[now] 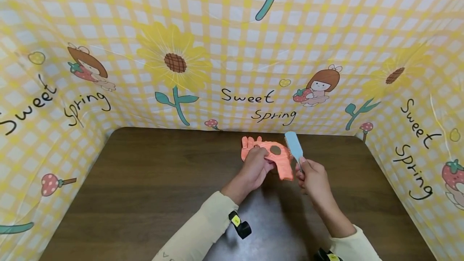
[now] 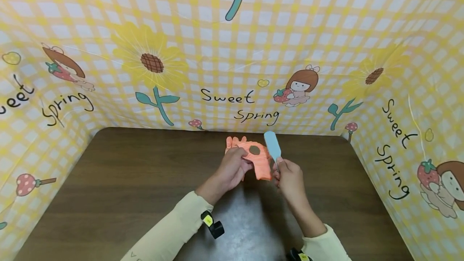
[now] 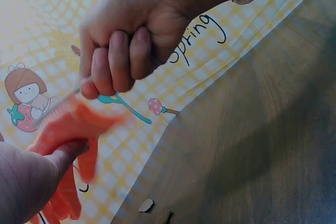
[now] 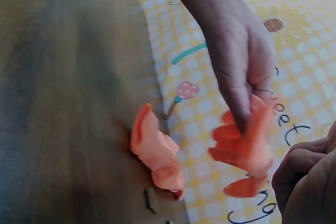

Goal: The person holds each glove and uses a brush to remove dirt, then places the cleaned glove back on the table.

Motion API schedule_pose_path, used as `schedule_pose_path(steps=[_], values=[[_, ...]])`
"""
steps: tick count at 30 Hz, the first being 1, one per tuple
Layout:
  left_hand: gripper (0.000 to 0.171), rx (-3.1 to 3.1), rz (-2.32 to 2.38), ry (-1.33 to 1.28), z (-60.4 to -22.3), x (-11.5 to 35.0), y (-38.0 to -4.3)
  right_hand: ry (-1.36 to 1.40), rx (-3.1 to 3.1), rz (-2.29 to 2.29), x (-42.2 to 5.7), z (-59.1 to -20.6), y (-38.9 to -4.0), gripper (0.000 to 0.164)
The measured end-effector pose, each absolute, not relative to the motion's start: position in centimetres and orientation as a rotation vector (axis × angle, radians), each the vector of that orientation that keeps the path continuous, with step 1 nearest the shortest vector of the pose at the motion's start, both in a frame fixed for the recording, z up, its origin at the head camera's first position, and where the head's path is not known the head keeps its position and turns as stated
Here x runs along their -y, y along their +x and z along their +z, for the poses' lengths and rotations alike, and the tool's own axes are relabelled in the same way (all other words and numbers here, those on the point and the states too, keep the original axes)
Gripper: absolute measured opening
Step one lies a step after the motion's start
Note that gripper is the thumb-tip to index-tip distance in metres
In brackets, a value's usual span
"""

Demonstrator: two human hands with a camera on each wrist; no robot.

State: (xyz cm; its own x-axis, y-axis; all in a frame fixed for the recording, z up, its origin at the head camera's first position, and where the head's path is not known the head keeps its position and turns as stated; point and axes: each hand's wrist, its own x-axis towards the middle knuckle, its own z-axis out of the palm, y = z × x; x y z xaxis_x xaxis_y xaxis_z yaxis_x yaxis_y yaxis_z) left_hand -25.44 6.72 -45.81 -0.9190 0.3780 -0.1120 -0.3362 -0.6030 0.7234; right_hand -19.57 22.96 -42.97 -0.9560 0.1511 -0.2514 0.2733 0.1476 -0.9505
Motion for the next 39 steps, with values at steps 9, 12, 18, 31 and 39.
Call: schedule_pose_path(steps=[9, 12, 18, 31, 39], values=[[0.038, -1.227, 2.404, 0.177, -45.5, -6.9, -25.6, 0.232, -2.231, -1.944, -21.8, -42.9, -19.1, 0.038], [0.047, -1.184, 2.412, 0.171, -45.2, -6.8, -25.5, 0.250, -2.294, -1.896, -21.5, -43.0, -19.1, 0.039], [0.056, -1.105, 2.457, 0.160, -45.1, -6.7, -25.3, 0.324, -2.360, -1.879, -21.8, -43.3, -19.2, 0.040], [0.062, -1.095, 2.477, 0.069, -45.7, -6.9, -25.6, 0.389, -2.280, -1.914, -23.0, -43.6, -19.8, 0.039], [0.062, -1.124, 2.460, 0.041, -46.1, -7.1, -25.8, 0.414, -2.244, -1.911, -23.4, -43.8, -20.1, 0.038]])
